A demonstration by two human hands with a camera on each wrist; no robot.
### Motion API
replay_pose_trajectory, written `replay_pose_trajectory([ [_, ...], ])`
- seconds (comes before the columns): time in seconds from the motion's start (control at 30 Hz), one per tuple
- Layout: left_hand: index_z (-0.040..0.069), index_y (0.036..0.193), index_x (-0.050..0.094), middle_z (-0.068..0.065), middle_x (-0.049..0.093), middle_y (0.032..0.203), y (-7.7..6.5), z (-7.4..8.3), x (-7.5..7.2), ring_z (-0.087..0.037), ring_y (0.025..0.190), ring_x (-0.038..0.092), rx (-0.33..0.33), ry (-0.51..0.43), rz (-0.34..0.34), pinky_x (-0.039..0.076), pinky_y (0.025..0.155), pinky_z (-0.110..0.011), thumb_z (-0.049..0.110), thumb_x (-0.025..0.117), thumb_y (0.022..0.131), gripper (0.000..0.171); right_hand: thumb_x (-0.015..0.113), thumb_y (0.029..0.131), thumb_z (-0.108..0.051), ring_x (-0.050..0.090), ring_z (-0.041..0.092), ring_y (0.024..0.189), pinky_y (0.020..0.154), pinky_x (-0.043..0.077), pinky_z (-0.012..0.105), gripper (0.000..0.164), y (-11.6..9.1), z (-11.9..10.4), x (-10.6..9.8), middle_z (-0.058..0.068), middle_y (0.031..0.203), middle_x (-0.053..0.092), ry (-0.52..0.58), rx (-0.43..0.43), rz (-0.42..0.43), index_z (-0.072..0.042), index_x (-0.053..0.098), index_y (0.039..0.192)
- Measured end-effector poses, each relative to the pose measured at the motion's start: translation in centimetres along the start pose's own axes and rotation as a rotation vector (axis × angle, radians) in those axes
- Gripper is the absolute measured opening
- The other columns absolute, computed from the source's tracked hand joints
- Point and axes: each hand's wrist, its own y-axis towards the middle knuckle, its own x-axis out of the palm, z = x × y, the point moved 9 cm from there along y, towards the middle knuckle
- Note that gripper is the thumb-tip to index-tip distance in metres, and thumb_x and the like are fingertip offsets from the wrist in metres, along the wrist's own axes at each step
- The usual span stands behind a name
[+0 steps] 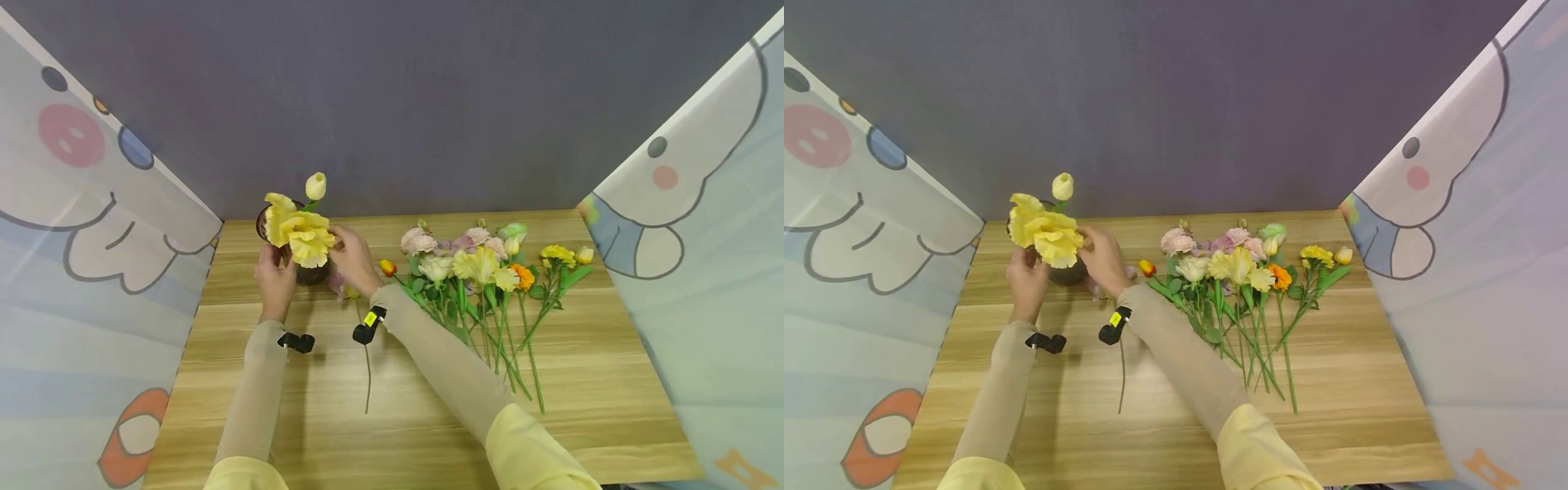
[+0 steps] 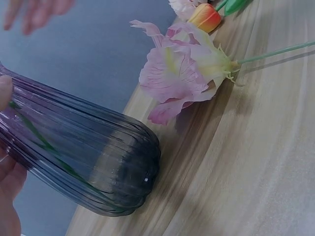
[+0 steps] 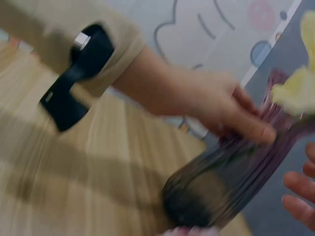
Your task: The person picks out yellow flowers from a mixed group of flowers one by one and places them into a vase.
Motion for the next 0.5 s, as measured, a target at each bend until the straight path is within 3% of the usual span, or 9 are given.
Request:
replay_pose_trajectory([
  [0.13,-0.008,0.119,0.062,-0.025,0.063,0.119,0.0,0.1,-0.1,-0.038,0.119,0.063,0.008,-0.053,0.002,0.049,0.108,-0.045,-0.002,0.066,0.095,0.025,0.064,0.102,-0.007,0.068,0.021,0.091,0.075,0.053,0.022,0.031,-0.7,1.9,0.2,0.011,0.117,0.071,-0.038,-0.081,-0.013,-0.006,0.067,0.133],
  [0.5,-0.004,0.137,0.058,-0.024,0.06,0.136,-0.1,0.0,0.2,-0.036,0.133,0.057,-0.014,-0.073,-0.02,0.045,0.112,-0.041,0.011,0.073,0.096,0.046,0.068,0.1,-0.007,0.068,0.024,0.09,0.078,0.056,0.027,0.02,-3.9,5.5,-0.8,0.014,0.107,0.071,-0.179,-0.046,0.005,0.002,0.071,0.117],
])
